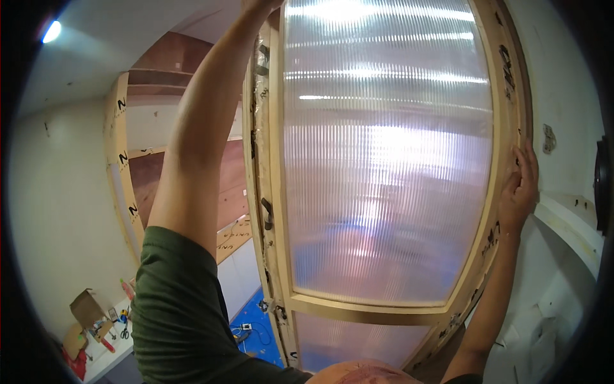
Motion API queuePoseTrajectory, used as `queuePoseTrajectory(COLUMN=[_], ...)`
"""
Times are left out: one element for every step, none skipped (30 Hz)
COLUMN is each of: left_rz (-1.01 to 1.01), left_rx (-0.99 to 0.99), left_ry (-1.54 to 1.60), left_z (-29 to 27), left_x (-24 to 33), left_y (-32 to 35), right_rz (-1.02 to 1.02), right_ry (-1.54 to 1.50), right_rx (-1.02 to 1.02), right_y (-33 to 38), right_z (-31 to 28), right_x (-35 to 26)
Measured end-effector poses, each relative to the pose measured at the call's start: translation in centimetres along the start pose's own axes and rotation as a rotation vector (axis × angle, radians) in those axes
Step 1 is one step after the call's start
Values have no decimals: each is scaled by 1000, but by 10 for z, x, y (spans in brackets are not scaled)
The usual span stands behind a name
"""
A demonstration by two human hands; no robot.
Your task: The person sands the wooden frame of a translucent panel by hand using a piece of sandpaper.
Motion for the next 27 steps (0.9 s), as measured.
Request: queuePoseTrajectory(left_rz=[53,113,183,248,320,216,102,-10,25,41,77,41,3,-27,-51,-81,-99,-117,-113,-117,-92,-65,-73,-81,-83,-84,-80], left_rx=[-40,-82,48,187,309,303,287,287,330,362,405,363,320,271,261,256,263,268,252,247,305,372,392,408,428,422,416], left_ry=[-2,-6,156,274,404,545,717,841,858,896,910,877,850,825,855,900,1005,1107,1166,1194,1238,1269,1300,1340,1362,1382,1399], left_z=[5,13,3,-27,-54,-36,-19,-31,-58,-61,-78,-87,-93,-98,-85,-68,-66,-61,-52,-42,-40,-44,-43,-38,-40,-39,-42], left_x=[-8,-15,-43,-91,-120,-111,-81,-64,-55,-57,-55,-76,-102,-116,-111,-100,-102,-109,-113,-108,-105,-108,-110,-110,-114,-116,-118], left_y=[-15,-37,-70,-103,-115,-111,-87,-57,-31,-8,8,16,30,38,68,101,117,131,142,151,156,159,159,159,159,158,159], right_rz=[5,17,5,-19,-32,-23,-14,-21,-4,16,33,29,27,31,50,57,58,-115,-282,-331,-341,-400,-396,-497,-486,-473,-417], right_ry=[26,50,31,-31,-79,-37,42,72,22,-2,-54,-60,-60,-59,0,74,119,3,-105,-431,-553,-424,-467,-375,-345,-314,-283], right_rx=[-5,-5,5,5,1,-2,-4,-5,1,-6,-1,20,41,70,122,176,242,246,240,107,-11,-30,-175,-100,-103,-100,-147], right_y=[0,0,-1,-2,0,0,2,3,2,2,1,-1,-3,-5,-3,-5,-10,-22,-34,-48,-58,-66,-82,-91,-101,-112,-125], right_z=[1,0,5,20,34,31,13,2,-2,0,1,2,3,1,0,-7,-9,-5,2,29,66,92,116,133,153,167,180], right_x=[-3,-3,-9,-21,-28,-17,-1,2,-1,-4,-7,-10,-11,-14,-19,-31,-50,-89,-136,-167,-203,-249,-284,-309,-330,-347,-363])
Point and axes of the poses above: each hand's wrist, its own y-axis away from the middle knuckle, its own z-axis out of the palm, x = y × z, the point moved 7 cm from there along -y, towards the middle knuckle, and after that the axes turned 5 degrees about -x, right-handed, at the moved point
